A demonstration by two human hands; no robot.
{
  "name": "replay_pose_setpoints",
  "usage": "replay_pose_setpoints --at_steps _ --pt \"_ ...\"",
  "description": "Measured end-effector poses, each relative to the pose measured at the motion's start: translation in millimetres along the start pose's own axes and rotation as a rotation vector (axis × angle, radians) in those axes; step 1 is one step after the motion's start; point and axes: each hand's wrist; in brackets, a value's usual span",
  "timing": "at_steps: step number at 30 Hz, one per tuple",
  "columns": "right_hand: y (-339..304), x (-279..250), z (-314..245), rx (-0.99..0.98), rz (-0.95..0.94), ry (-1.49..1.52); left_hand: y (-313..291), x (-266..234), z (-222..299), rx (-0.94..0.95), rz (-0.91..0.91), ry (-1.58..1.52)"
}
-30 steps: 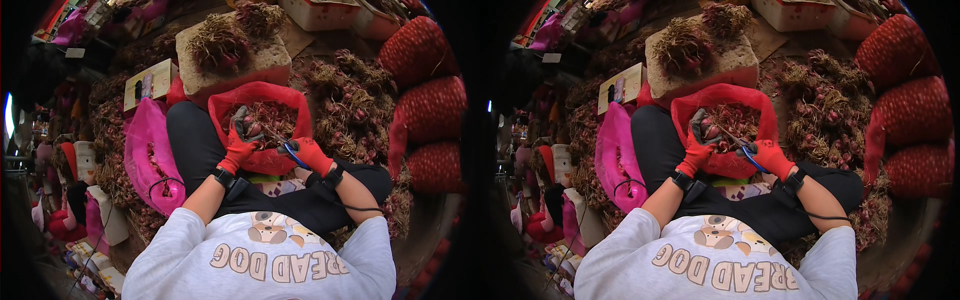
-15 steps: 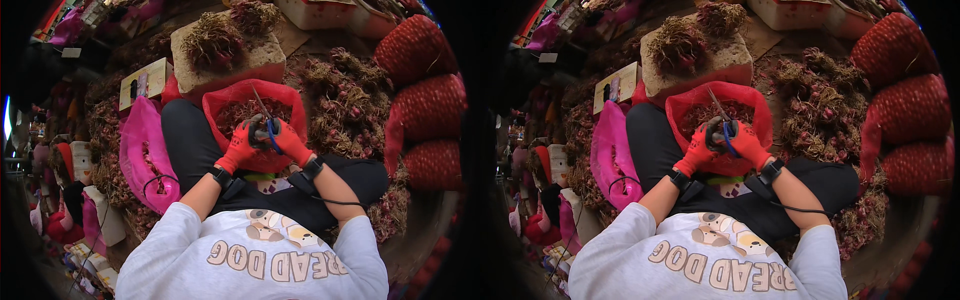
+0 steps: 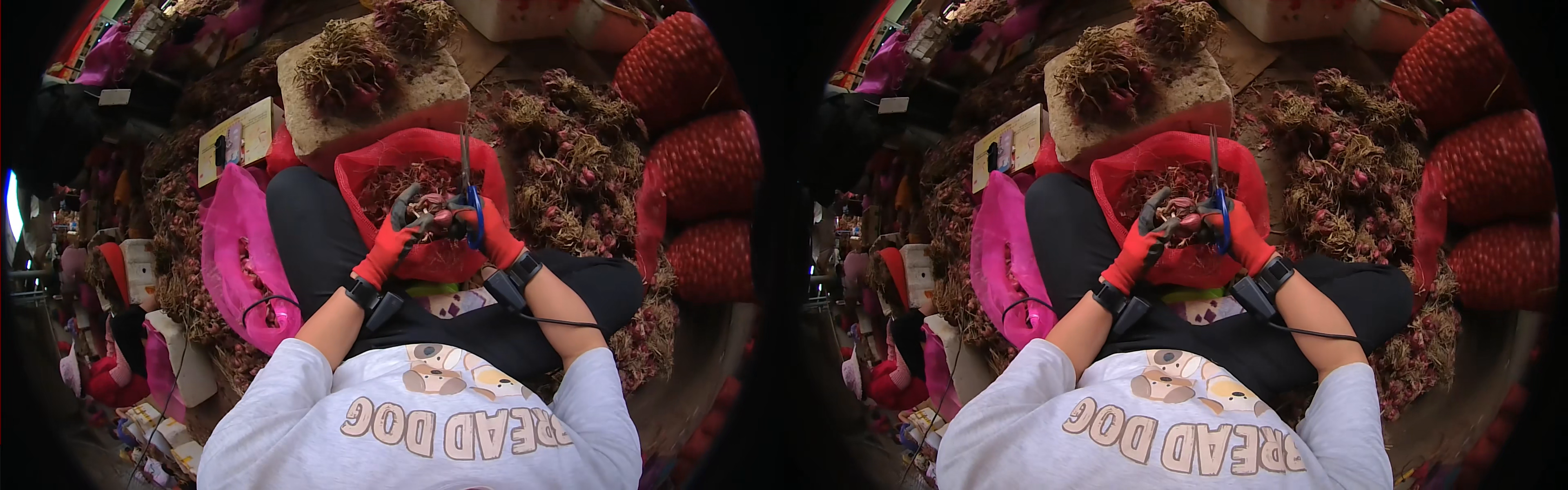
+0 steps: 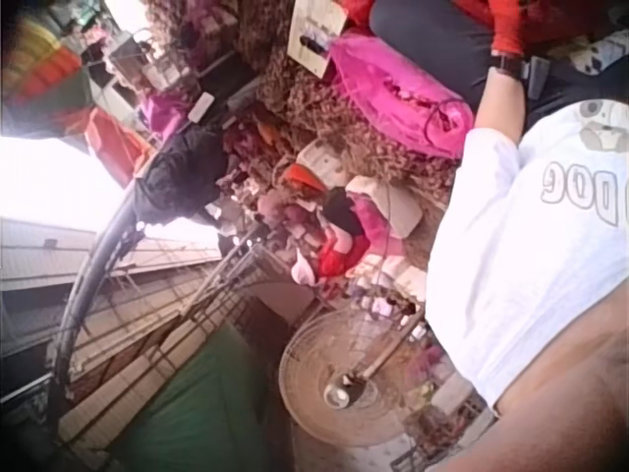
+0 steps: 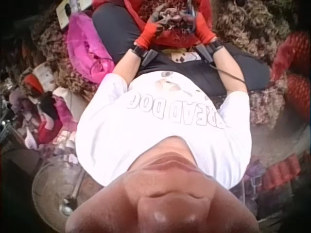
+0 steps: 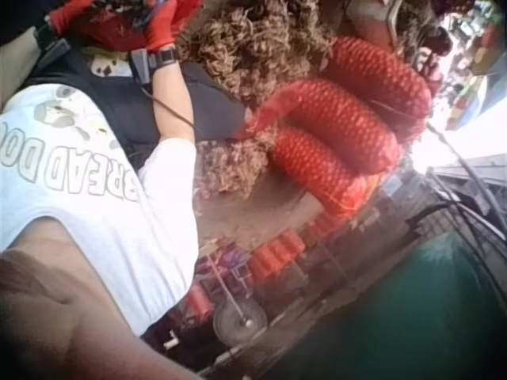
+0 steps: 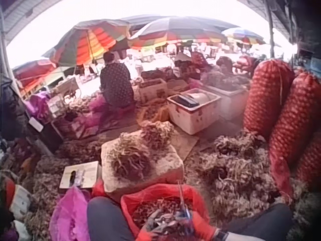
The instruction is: Using scissors to trim roots and stems from shallots in an agricultural processing market.
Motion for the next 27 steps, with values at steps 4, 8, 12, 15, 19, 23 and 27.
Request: replay_pose_setpoints --at_steps 4,8,12,15,19,23,27 --pt "0.4 1.3 -3.7 0.083 -0.023 0.128 0.0 0.8 -0.6 0.032 -0.059 -0.052" --pt "13.6 -16.6 5.4 -0.058 0.012 -0.407 -3.4 6.4 3.6 -0.075 -0.078 -0.073" --pt "10.6 -3.0 -7.8 -0.164 0.046 -0.252 -1.9 3.6 -7.8 0.120 0.009 0.125" --pt "4.3 4.6 -19.2 0.036 -0.213 -0.005 0.8 -2.5 -9.9 0.057 0.027 0.046" --pt "5.6 -0.2 -1.7 -0.054 -0.159 -0.049 3.0 -10.1 0.1 -0.161 0.064 0.146" --pt "3.6 -10.8 8.8 0.156 -0.068 0.390 3.2 -15.3 -23.6 0.554 -0.186 1.132" --pt "-1.3 9.0 -18.6 0.103 -0.176 0.151 0.4 -20.7 -22.3 -0.260 -0.096 -0.252"
Point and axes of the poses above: each hand's wrist, its own y-axis towards the middle knuckle, its own x-axis out of the palm, z = x × y, and after that the axes turned 1 degree about x, right-handed
